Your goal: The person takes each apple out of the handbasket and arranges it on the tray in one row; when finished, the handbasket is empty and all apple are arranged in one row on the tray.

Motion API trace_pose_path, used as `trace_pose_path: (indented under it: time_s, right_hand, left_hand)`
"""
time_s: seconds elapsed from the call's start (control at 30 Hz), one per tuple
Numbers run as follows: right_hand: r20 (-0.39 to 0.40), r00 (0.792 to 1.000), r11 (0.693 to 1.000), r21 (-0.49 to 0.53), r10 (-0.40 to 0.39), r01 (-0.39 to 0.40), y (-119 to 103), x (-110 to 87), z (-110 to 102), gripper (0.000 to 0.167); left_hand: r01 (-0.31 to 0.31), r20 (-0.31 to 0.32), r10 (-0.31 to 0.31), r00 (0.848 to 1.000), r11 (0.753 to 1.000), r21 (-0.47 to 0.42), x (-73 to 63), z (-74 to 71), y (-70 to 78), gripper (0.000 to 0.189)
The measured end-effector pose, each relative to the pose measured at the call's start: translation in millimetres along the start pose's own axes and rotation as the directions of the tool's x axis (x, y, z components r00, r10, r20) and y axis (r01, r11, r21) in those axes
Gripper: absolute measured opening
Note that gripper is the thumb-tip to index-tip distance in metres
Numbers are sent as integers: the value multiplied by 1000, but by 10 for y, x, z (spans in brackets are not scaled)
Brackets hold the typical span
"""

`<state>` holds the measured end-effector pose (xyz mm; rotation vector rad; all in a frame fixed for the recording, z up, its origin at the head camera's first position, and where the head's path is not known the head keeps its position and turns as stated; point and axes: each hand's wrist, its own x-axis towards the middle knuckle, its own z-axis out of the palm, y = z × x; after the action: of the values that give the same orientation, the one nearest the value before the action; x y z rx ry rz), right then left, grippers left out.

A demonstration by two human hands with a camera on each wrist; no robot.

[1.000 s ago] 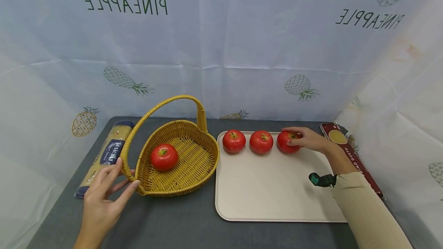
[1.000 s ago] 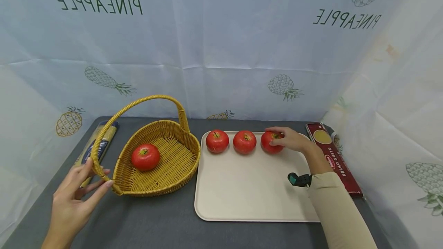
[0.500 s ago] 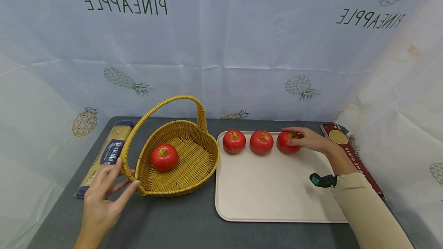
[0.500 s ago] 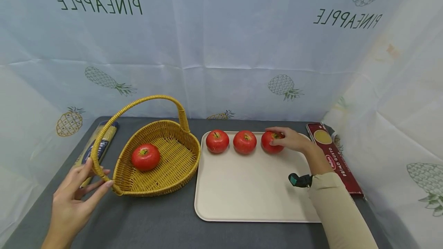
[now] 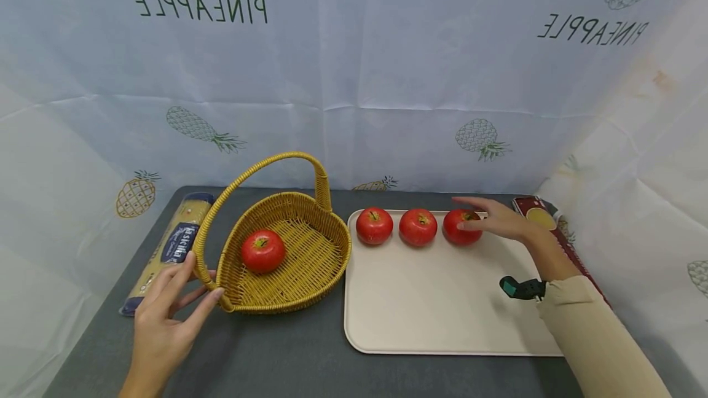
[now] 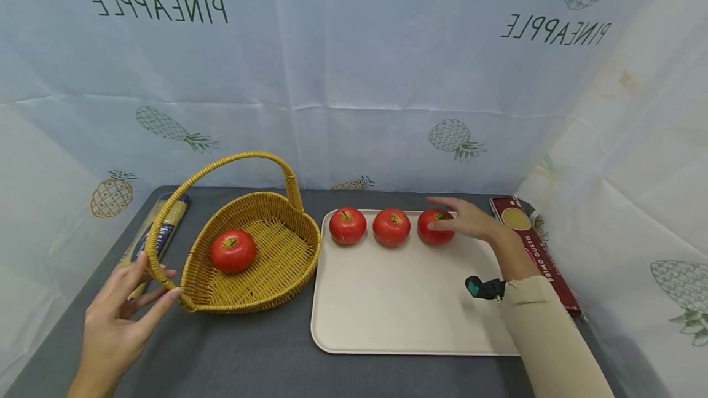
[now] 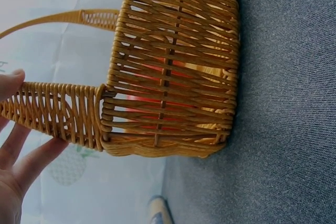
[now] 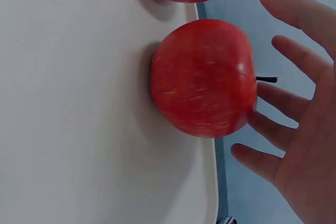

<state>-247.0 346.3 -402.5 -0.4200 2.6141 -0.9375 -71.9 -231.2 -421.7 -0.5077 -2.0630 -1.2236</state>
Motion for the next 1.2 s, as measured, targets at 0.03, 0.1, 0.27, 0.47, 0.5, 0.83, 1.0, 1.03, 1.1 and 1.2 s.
trace_pose_path:
  time_s: [0.03, 0.1, 0.27, 0.47, 0.5, 0.83, 1.0, 1.03, 1.1, 1.2]
  right_hand:
    - [-4, 1000, 1000, -8, 0, 0, -18, -2, -10, 74]
    - [-13, 1000, 1000, -24, -11, 11, -48, -3, -28, 74]
    - [-22, 997, 996, -52, -72, 71, -163, -3, -68, 72]
    - [-22, 991, 990, -66, -129, 128, -383, 0, -84, 72]
    - [-24, 991, 989, -72, -134, 132, -425, 3, -81, 72]
    - [8, 977, 971, -108, -215, 214, -877, 116, 21, 74]
    - [46, 968, 960, -123, -247, 251, -1136, 181, 106, 79]
    - [55, 967, 959, -124, -250, 255, -1187, 192, 124, 80]
    - [70, 964, 955, -129, -258, 265, -1286, 215, 161, 81]
    - [90, 957, 948, -137, -277, 288, -1417, 245, 215, 82]
  left_hand:
    - [-2, -1, 2, 1000, 1000, 2, 0, 1, -2, 67]
    - [-3, -4, 3, 1000, 1000, 7, 3, 1, -4, 67]
    - [4, -3, -4, 1000, 1000, 22, 5, -2, 6, 67]
    - [21, -6, -21, 1000, 999, 36, 1, -2, 12, 69]
    - [23, -7, -23, 1000, 999, 36, 0, -3, 12, 69]
    - [12, -4, -12, 1000, 1000, 16, 6, -2, 5, 69]
    - [-6, -2, 6, 1000, 1000, 6, 4, -2, -10, 68]
    - [-8, -1, 8, 1000, 1000, 5, 5, -2, -12, 69]
    - [-13, 2, 13, 1000, 1000, 3, 6, -3, -15, 69]
    - [-21, 1, 21, 1000, 1000, -3, 8, -1, -20, 70]
